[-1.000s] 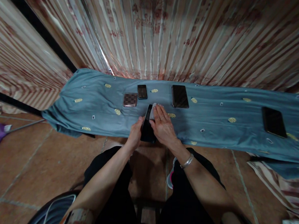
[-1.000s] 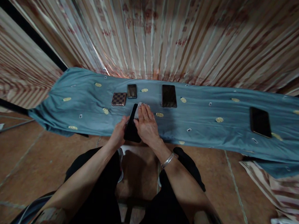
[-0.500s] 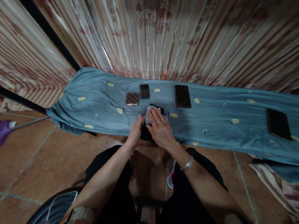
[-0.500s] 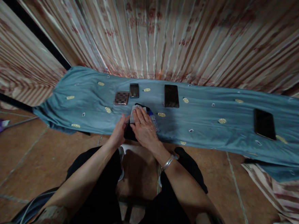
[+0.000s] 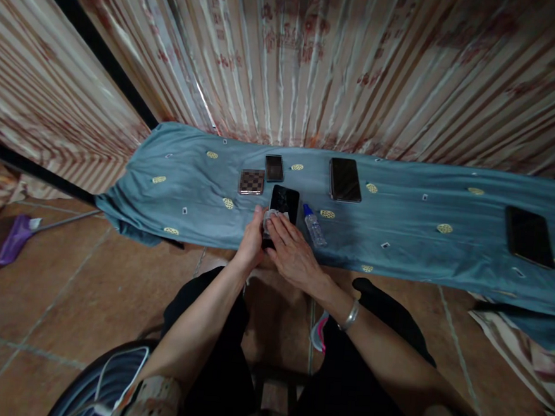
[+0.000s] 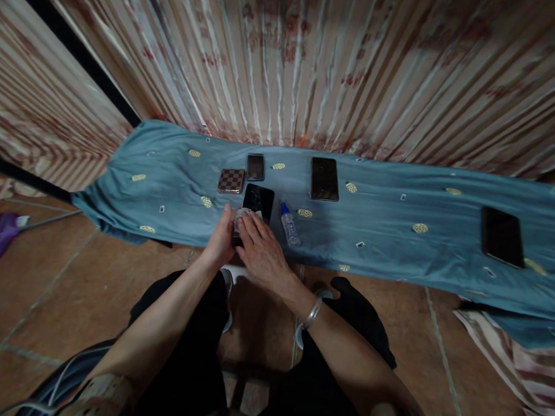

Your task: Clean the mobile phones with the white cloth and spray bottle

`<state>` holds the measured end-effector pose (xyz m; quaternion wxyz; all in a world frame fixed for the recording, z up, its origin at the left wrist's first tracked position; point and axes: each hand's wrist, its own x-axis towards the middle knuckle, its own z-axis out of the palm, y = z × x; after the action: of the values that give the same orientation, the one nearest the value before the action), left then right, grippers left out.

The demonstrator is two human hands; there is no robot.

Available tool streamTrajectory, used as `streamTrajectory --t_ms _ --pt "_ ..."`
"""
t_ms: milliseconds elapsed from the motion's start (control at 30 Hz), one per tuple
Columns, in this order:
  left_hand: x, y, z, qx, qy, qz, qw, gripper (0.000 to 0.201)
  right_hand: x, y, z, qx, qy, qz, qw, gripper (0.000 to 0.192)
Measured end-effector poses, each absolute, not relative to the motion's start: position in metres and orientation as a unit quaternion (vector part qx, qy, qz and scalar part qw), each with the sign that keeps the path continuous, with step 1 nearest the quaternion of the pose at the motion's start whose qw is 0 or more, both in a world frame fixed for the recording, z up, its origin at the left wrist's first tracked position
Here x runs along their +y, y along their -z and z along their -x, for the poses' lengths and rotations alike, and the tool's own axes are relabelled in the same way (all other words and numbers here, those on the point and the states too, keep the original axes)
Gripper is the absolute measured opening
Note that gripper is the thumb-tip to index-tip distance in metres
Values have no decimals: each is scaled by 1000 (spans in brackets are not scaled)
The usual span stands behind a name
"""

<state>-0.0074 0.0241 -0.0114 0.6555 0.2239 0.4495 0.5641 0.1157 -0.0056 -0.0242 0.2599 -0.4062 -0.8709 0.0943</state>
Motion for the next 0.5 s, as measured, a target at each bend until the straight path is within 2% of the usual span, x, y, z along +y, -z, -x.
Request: streamTrajectory --t_ms 267,500 --pt "26 0 13 474 -566 -207 641 56 -16 25 -111 -887 -65 375 260 55" --pt "29 -10 17 448 -580 -207 648 55 -18 29 -111 -895 -76 355 258 58"
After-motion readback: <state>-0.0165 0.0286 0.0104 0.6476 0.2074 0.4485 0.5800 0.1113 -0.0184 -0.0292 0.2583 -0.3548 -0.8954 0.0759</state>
